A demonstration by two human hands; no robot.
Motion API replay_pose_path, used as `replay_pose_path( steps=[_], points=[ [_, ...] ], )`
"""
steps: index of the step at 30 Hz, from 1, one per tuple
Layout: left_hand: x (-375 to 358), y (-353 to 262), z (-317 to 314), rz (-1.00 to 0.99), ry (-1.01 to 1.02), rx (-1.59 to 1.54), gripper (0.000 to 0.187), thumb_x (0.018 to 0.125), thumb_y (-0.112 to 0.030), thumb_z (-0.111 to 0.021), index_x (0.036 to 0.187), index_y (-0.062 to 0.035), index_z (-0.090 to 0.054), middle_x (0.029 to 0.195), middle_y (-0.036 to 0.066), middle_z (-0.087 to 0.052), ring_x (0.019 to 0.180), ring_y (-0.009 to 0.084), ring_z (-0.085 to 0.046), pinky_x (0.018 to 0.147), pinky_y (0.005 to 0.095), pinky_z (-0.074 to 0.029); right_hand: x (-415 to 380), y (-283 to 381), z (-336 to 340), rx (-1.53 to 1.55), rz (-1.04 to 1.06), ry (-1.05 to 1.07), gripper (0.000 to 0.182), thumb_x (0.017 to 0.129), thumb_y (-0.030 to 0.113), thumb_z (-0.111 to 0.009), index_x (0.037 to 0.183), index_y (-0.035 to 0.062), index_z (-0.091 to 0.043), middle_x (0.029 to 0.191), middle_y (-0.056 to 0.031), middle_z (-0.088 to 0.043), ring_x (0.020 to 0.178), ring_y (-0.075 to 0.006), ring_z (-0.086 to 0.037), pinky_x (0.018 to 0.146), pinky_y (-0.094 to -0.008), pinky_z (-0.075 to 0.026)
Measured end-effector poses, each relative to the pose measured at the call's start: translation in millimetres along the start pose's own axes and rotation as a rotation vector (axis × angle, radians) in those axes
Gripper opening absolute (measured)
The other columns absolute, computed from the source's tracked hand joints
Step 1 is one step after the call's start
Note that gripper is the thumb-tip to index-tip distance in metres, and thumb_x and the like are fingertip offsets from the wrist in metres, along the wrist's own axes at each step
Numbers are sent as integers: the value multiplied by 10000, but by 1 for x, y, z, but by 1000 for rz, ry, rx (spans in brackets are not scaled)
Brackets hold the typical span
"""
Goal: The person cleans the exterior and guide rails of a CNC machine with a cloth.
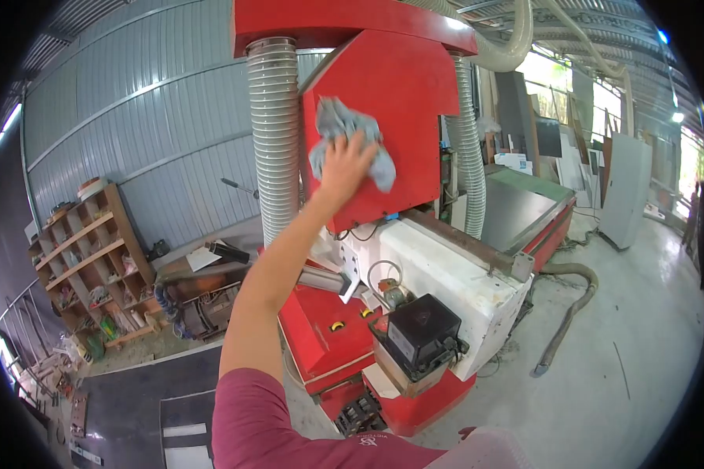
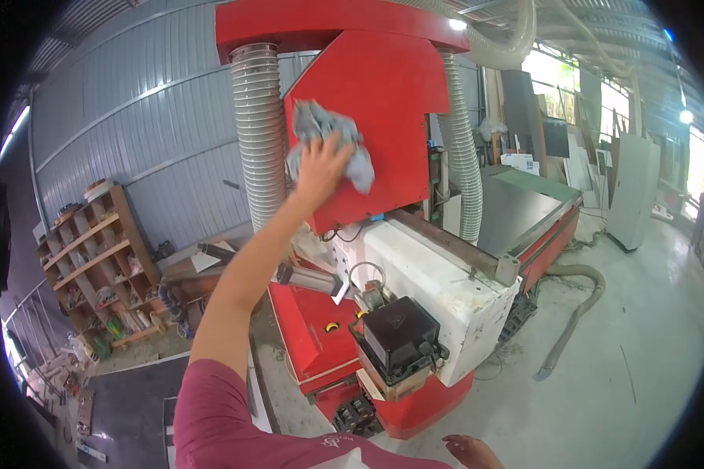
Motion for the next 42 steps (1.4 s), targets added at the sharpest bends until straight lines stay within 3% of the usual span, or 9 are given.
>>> replay_pose_path(
  steps=[3, 11, 21, 23, 25, 32, 34, 37, 42],
  points=[
    [72, 42, -3, 130, -173, 138, 234, 718, -123, -540, 939, -199, -550, 1081, 67, -467, 908, 294, -464, 747, 411, -382, 50, -100, -12, -528, -93, 0, 305, 883, 207, -477, 1162, 88, -515, 1100, -145, -568, 942, -308, -569, 763, -401, -465],
    [121, 20, -44, 267, -181, 328, 326, 691, -115, -585, 996, -217, -533, 1056, 60, -462, 879, 295, -473, 724, 412, -389, -4, -53, 62, -427, -174, -98, 276, 857, 285, -520, 1110, 185, -571, 952, -5, -634, 844, -131, -605, 758, -276, -485],
    [23, -161, -113, -5, 471, -6, 460, 589, -133, -692, 1023, -199, -557, 1085, 85, -482, 936, 301, -471, 773, 408, -411, -48, -33, 401, -399, 123, -242, 268, 863, 219, -502, 1065, 70, -595, 992, -139, -626, 934, -271, -590, 813, -352, -447],
    [56, -139, -103, 457, 371, -212, 392, 650, -174, -655, 1026, -167, -547, 1077, 138, -485, 948, 377, -486, 785, 441, -419, -25, 73, 469, -376, 28, -408, 243, 843, 145, -523, 1060, 52, -584, 1004, -125, -621, 960, -260, -581, 819, -347, -443],
    [91, -120, -96, 755, 335, -414, 444, 642, -188, -676, 1058, -116, -537, 1073, 196, -493, 942, 413, -510, 797, 453, -436, 2, 182, 500, -517, 787, -485, 432, 778, -31, -527, 1199, 56, -478, 1142, -132, -555, 1039, -261, -547, 875, -345, -415],
    [160, -167, -54, 1249, 125, -1397, 309, 747, -172, -647, 994, -16, -546, 950, 82, -584, 843, 182, -573, 742, 337, -476, 142, 426, 466, -30, 1370, -414, 746, 749, 322, -666, 1332, 60, -281, 1335, -162, -331, 1223, -271, -355, 971, -355, -341],
    [145, -187, -59, 1374, 274, -1557, 318, 757, -153, -649, 1025, -32, -527, 949, 76, -586, 866, 183, -569, 741, 331, -475, 166, 449, 425, 479, 1264, 169, 720, 744, 303, -667, 1289, -1, -308, 1256, -176, -407, 1150, -267, -425, 953, -315, -345],
    [97, -176, -49, 1594, 304, -1567, 336, 786, -254, -621, 1058, -75, -539, 910, 22, -598, 870, 147, -581, 750, 324, -476, 181, 446, 393, 323, 1337, 116, 728, 763, 282, -661, 1316, 20, -267, 1195, -97, -435, 1083, -175, -437, 937, -288, -351],
    [52, -174, -1, 1583, 541, -1163, 490, 816, -317, -588, 1203, -59, -433, 1104, 77, -531, 1030, 189, -506, 862, 348, -408, 212, 447, 366, -177, 1471, -223, 626, 708, 129, -635, 1272, 133, -363, 1185, -111, -452, 1129, -290, -413, 926, -371, -370]
  ],
)
Point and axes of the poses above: each hand's wrist, its own x-axis towards the middle knuckle, its own z-axis out of the back of the hand, y = z × x, the point moved 6 cm from there along x, towards the middle knuckle
